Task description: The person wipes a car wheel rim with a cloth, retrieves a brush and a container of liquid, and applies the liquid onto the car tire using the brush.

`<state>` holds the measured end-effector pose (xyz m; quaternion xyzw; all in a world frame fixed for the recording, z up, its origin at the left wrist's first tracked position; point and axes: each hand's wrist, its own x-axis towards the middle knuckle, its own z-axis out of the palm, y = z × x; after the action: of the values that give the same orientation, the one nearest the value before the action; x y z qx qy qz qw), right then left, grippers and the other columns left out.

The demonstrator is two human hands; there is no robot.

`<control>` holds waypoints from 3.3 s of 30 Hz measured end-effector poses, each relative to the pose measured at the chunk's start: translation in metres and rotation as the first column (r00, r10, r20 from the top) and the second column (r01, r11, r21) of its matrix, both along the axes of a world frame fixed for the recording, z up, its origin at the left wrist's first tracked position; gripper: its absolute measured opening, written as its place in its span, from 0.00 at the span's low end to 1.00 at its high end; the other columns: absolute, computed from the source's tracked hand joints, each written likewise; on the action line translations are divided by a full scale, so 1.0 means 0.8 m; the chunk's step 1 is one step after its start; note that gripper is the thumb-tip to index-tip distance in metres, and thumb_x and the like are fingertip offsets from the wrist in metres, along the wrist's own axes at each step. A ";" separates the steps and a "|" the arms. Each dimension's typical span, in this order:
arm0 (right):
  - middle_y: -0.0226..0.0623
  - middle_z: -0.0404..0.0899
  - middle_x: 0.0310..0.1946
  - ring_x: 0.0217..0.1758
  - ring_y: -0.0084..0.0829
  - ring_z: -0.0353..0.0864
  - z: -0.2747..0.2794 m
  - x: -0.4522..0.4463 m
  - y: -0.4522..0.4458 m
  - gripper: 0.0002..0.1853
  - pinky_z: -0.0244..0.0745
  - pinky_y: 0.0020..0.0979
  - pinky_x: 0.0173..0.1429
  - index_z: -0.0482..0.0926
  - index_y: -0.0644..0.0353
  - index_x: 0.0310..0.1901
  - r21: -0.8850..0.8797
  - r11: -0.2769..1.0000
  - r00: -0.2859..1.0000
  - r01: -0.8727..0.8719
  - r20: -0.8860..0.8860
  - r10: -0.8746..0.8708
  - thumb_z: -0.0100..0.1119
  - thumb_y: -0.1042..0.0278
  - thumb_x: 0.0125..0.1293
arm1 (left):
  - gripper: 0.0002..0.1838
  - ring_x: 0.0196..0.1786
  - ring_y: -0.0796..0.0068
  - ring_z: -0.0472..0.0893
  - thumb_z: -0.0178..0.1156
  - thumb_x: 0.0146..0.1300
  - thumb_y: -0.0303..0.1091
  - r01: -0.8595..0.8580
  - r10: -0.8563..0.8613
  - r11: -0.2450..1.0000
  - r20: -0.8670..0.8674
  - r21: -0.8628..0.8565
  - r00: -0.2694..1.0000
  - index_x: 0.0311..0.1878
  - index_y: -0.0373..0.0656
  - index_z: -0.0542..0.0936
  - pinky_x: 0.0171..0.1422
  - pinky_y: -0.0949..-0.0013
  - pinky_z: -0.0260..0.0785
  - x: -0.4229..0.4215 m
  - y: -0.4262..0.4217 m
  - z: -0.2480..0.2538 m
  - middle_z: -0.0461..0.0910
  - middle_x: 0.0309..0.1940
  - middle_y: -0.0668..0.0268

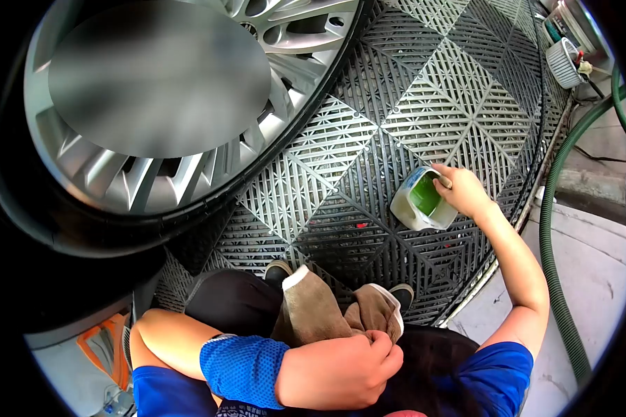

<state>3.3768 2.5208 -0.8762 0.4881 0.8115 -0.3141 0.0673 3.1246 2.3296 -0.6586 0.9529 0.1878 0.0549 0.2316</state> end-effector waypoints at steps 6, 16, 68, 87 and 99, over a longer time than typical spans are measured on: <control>0.57 0.82 0.34 0.40 0.55 0.83 0.003 0.001 -0.006 0.18 0.78 0.47 0.49 0.82 0.60 0.54 0.007 0.989 0.987 0.147 -0.059 -0.147 0.59 0.64 0.65 | 0.10 0.38 0.68 0.74 0.57 0.56 0.39 -0.101 0.069 0.947 -0.117 -0.304 0.991 0.32 0.43 0.82 0.30 0.75 0.66 0.009 0.001 -0.008 0.76 0.42 0.60; 0.57 0.81 0.30 0.35 0.55 0.83 0.129 -0.066 -0.112 0.17 0.78 0.49 0.41 0.82 0.61 0.53 -0.017 0.908 0.885 0.419 -0.219 -0.412 0.61 0.65 0.65 | 0.21 0.49 0.57 0.79 0.63 0.47 0.37 -0.353 0.312 0.625 -0.191 -0.696 0.930 0.47 0.42 0.78 0.52 0.59 0.76 0.062 -0.053 0.021 0.78 0.50 0.60; 0.58 0.84 0.33 0.41 0.54 0.86 0.919 -0.631 -0.891 0.17 0.79 0.46 0.45 0.84 0.62 0.50 0.063 -0.072 -0.084 -0.995 -0.199 0.976 0.61 0.61 0.64 | 0.21 0.54 0.75 0.80 0.56 0.59 0.22 -0.076 -0.291 -0.508 0.254 -0.858 -0.922 0.56 0.40 0.81 0.62 0.70 0.72 -0.007 -0.952 0.694 0.83 0.50 0.64; 0.57 0.84 0.33 0.41 0.49 0.88 0.983 -0.801 -1.372 0.16 0.79 0.40 0.44 0.83 0.66 0.50 0.012 0.115 0.106 -0.993 -0.296 0.949 0.58 0.64 0.67 | 0.27 0.51 0.75 0.81 0.48 0.63 0.18 0.261 -0.770 -0.536 0.338 -0.803 -0.541 0.67 0.39 0.74 0.59 0.72 0.73 -0.137 -1.515 0.749 0.82 0.52 0.61; 0.61 0.81 0.34 0.42 0.57 0.83 0.980 -0.889 -1.711 0.19 0.79 0.43 0.44 0.81 0.63 0.56 -0.012 0.095 0.094 -0.995 -0.309 0.946 0.58 0.64 0.67 | 0.14 0.45 0.74 0.84 0.54 0.71 0.26 0.173 -0.906 -0.012 -0.062 -0.985 -0.419 0.56 0.38 0.82 0.51 0.71 0.78 -0.308 -1.886 0.672 0.85 0.46 0.60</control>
<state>2.6656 1.1519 -0.0924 -0.2239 0.8906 -0.3286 0.2207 2.8779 0.8211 -0.1209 0.4802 -0.3739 -0.7161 0.3417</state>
